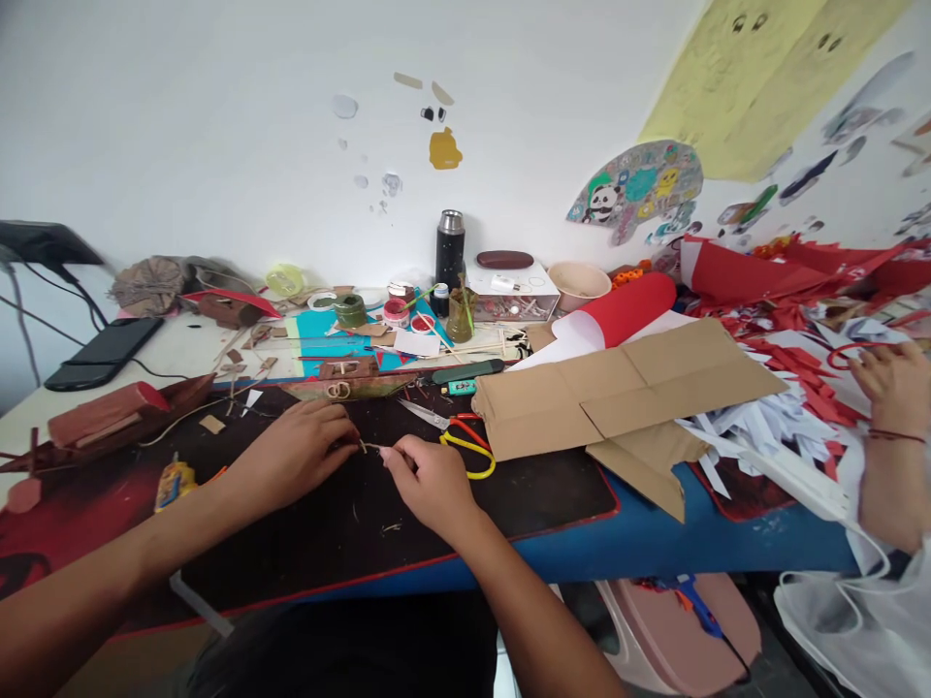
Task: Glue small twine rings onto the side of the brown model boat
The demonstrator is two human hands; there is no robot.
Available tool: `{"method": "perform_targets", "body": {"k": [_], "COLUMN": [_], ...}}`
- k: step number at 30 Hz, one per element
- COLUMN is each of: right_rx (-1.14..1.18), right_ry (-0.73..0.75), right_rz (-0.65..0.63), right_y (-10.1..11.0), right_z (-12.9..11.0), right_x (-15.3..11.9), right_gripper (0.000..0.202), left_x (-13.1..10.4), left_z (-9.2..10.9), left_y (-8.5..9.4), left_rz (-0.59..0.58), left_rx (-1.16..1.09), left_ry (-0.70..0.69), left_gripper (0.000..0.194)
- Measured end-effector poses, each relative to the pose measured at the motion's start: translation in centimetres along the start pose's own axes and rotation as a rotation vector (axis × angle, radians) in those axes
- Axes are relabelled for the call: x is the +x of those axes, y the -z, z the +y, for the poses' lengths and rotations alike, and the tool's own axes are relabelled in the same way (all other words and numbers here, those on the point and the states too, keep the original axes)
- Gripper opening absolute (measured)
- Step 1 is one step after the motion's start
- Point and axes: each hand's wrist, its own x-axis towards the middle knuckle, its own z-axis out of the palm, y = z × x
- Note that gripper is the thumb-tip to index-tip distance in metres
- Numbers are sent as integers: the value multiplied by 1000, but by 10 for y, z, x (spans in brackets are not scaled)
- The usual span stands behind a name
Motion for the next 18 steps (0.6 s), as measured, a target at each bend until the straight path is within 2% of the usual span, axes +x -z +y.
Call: {"method": "perform_targets", "body": {"k": [5,18], "right_rx": [-14,-15], "right_ry": [4,10], "right_rz": [-6,-35], "right_y": [1,3], "right_z": [-2,-4], "right_x": [0,-1], "right_gripper": [39,38], "left_x": [11,5], "left_z": [-9,-10], "left_y": [2,-15], "left_rz": [88,-41], "left_rx": [63,90], "left_ry": [42,64], "left_gripper": [28,30]}}
